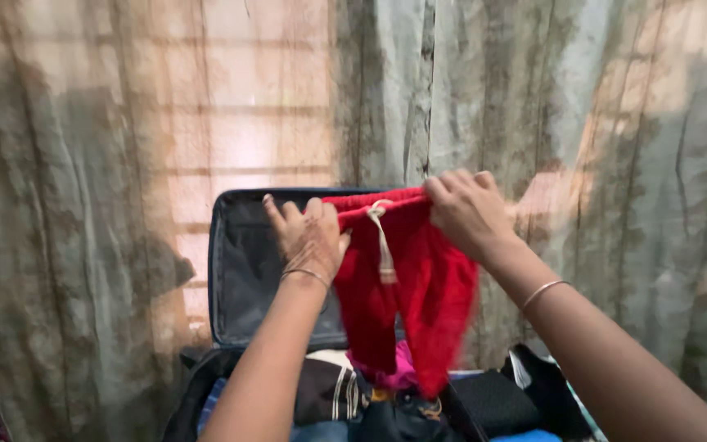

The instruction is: The person folds several pieces of clothing including a black top, a red garment, a pink top, a navy shirt, and denim shorts by hand, placing each folded item onto a pile on a bed next to a suitcase.

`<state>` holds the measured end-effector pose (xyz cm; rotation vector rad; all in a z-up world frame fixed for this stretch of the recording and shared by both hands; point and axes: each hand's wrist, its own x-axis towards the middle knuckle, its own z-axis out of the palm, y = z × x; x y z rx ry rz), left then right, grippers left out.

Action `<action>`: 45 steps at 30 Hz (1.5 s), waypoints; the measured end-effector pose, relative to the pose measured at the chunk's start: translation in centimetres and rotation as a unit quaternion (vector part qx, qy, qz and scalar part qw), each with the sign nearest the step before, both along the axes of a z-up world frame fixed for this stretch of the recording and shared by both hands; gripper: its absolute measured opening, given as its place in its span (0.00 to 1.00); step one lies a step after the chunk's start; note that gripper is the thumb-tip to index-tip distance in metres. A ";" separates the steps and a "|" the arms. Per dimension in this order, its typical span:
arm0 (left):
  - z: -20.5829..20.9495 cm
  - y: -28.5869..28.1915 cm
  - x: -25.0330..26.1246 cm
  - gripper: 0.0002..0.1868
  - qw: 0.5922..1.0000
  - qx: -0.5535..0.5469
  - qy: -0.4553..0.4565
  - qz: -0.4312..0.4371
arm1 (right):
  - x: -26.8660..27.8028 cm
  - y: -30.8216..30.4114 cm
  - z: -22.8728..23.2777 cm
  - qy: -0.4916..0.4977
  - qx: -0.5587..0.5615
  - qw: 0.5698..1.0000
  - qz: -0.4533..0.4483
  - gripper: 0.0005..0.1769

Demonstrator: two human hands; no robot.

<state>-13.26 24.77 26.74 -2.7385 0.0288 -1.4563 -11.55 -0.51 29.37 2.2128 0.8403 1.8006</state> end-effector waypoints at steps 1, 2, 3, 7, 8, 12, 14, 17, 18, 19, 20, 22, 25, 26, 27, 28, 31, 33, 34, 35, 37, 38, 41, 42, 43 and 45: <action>1.4 -0.8 -0.5 0.27 1.000 -0.004 -0.016 -0.003 | -0.6 -0.7 0.9 -0.063 0.010 0.998 -0.009 0.13; 2.3 -1.6 -0.9 0.27 0.999 -0.009 -0.032 -0.009 | -1.1 -1.5 1.6 -0.125 0.019 0.992 -0.019 0.14; 2.8 -2.1 -1.4 0.27 0.999 -0.009 -0.040 -0.008 | -1.5 -2.3 1.9 -0.132 0.019 0.991 -0.018 0.14; 2.2 -3.3 -1.3 0.25 0.985 -0.024 -0.141 -0.100 | -1.6 -6.7 1.9 0.023 0.184 0.983 0.012 0.18; 1.5 -3.4 -0.7 0.24 0.972 -0.039 -0.167 -0.162 | -1.4 -8.0 1.7 0.260 0.285 0.921 0.056 0.18; -0.6 -4.4 2.9 0.30 0.945 -0.218 0.112 -0.214 | -0.6 -11.0 0.3 0.310 0.310 0.888 0.136 0.16; -2.2 -4.4 3.7 0.29 0.750 -0.448 0.120 -0.471 | -0.2 -12.2 0.5 0.415 0.398 0.734 0.363 0.26; -3.6 -4.8 4.5 0.22 0.615 -0.528 0.132 -0.571 | 0.1 -14.2 -0.4 0.532 0.432 0.665 0.298 0.11; -4.1 -5.0 4.7 0.22 0.613 -0.530 0.133 -0.570 | 0.3 -14.4 -1.1 0.534 0.433 0.664 0.296 0.11; -4.6 -5.3 5.0 0.24 0.709 -0.502 0.105 -0.484 | 0.6 -14.4 -1.9 0.511 0.430 0.694 0.270 0.12; -5.1 -5.6 5.2 0.26 0.792 -0.465 0.075 -0.389 | 0.9 -14.3 -2.5 0.487 0.426 0.723 0.245 0.12; -4.8 -7.4 5.9 0.30 0.848 -0.454 0.085 -0.260 | 1.4 -12.7 -3.3 0.419 0.429 0.785 0.157 0.13; -3.6 -10.8 5.5 0.36 0.881 -0.447 0.066 -0.139 | 1.0 -8.7 -4.1 0.290 0.411 0.860 0.085 0.18; -3.0 -12.0 4.9 0.37 0.872 -0.463 0.040 -0.155 | 0.5 -7.4 -4.1 0.232 0.397 0.882 0.099 0.20; -2.6 -13.0 3.9 0.36 0.831 -0.501 0.073 -0.232 | -0.1 -5.8 -4.3 0.234 0.397 0.882 0.100 0.20; -2.1 -13.8 2.8 0.35 0.782 -0.531 0.104 -0.309 | -0.5 -4.2 -4.5 0.228 0.379 0.893 0.086 0.21; -0.9 -14.2 0.2 0.39 0.715 -0.544 0.132 -0.418 | -1.5 -1.9 -4.5 0.204 0.371 0.903 0.080 0.23; -0.5 -13.8 -0.2 0.50 0.739 -0.530 0.157 -0.384 | -1.6 -0.9 -4.8 0.187 0.380 0.902 0.087 0.24; -0.3 -13.4 -0.1 0.65 0.760 -0.515 0.182 -0.351 | -1.6 -0.5 -4.9 0.172 0.369 0.906 0.116 0.21; -0.3 -13.0 0.0 0.65 0.762 -0.514 0.182 -0.350 | -1.4 -0.1 -4.9 0.157 0.358 0.909 0.144 0.19; -0.8 -12.4 0.5 0.51 0.716 -0.538 0.166 -0.412 | -1.2 0.2 -5.2 0.161 0.326 0.916 0.170 0.20; -0.7 -12.1 1.1 0.51 0.716 -0.538 0.168 -0.412 | -1.0 0.4 -5.2 0.164 0.291 0.922 0.196 0.20; -1.3 -10.9 3.8 0.53 0.742 -0.587 0.134 -0.297 | -1.0 1.3 -6.1 0.116 0.183 0.939 0.267 0.25; -1.6 -10.5 4.7 0.50 0.773 -0.571 0.092 -0.261 | -1.0 1.6 -6.7 0.118 0.183 0.939 0.267 0.25; -1.8 -10.0 5.5 0.46 0.802 -0.552 0.050 -0.224 | -1.2 1.7 -7.5 0.140 0.160 0.940 0.267 0.28; -1.0 -8.5 6.8 0.45 0.800 -0.567 0.015 -0.197 | -0.9 2.0 -8.9 0.160 0.136 0.941 0.266 0.32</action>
